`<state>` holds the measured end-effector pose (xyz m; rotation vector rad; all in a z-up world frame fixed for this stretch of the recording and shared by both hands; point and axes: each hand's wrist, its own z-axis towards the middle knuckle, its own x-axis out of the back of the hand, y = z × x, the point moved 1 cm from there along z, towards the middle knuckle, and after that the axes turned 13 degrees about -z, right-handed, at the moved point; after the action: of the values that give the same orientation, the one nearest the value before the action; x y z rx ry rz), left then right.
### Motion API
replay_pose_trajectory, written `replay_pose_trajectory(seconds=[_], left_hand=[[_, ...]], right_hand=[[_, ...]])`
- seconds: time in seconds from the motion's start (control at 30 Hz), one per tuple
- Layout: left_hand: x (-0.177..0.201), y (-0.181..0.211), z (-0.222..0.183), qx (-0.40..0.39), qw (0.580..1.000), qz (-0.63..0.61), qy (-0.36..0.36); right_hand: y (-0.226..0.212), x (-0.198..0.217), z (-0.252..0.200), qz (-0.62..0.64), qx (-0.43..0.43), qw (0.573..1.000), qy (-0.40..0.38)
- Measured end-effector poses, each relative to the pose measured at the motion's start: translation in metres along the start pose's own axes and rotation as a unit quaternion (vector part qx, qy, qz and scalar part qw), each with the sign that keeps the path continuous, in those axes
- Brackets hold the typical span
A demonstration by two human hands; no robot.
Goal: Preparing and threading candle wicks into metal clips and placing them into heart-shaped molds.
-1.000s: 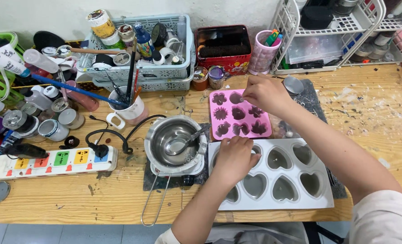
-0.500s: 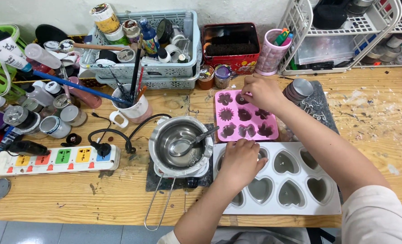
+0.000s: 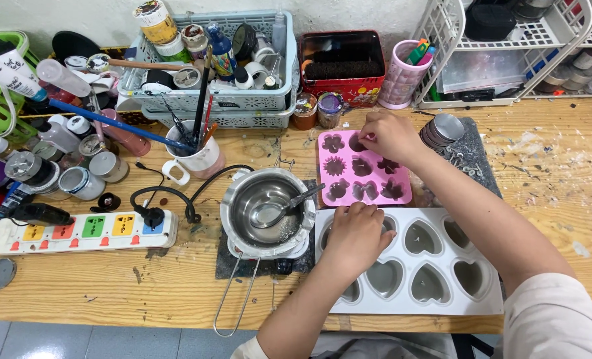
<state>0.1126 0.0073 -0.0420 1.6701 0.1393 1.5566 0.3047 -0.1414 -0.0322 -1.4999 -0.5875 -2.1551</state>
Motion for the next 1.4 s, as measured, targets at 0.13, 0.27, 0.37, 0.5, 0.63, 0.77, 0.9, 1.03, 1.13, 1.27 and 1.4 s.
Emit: replay_pose_trajectory(seconds=[0.13,0.27,0.37,0.5,0.63,0.77,0.9,1.03,1.13,1.27,1.4], left_hand=[[-0.003,-0.002,0.0,0.004,1.0,-0.006,-0.002],[-0.002,-0.001,0.001,-0.004,1.0,-0.002,0.011],[0.002,0.001,0.001,0.003,1.0,-0.002,-0.001],[0.003,0.001,0.001,0.01,1.0,0.002,-0.021],[0.0,0.0,0.002,0.0,1.0,0.003,-0.006],[0.001,-0.001,0.001,0.0,1.0,0.004,-0.004],[0.001,0.0,0.001,-0.003,1.0,0.005,0.002],[0.002,0.001,0.001,0.003,1.0,-0.001,-0.006],[0.001,0.0,0.002,0.004,1.0,-0.002,-0.008],[0.001,0.0,0.002,-0.002,1.0,-0.001,0.002],[0.004,0.0,0.003,0.007,1.0,0.0,-0.011]], right_hand=[[0.002,0.001,-0.002,0.006,-0.007,1.0,-0.004],[0.004,0.002,-0.003,0.023,-0.018,1.0,-0.011],[0.004,0.003,-0.003,0.019,-0.015,1.0,-0.008],[0.001,0.005,-0.004,0.003,-0.011,1.0,0.0],[0.002,0.006,-0.005,0.002,-0.015,1.0,-0.002],[0.005,0.007,-0.005,-0.009,-0.015,1.0,-0.022],[0.006,0.01,-0.006,-0.004,-0.015,0.999,-0.03],[0.007,0.011,-0.008,0.002,-0.017,0.999,-0.028],[0.008,0.016,-0.01,-0.002,-0.012,1.0,-0.019],[-0.001,0.053,-0.021,0.05,-0.017,0.998,0.024],[-0.012,0.115,-0.053,0.146,-0.084,0.984,0.058]])
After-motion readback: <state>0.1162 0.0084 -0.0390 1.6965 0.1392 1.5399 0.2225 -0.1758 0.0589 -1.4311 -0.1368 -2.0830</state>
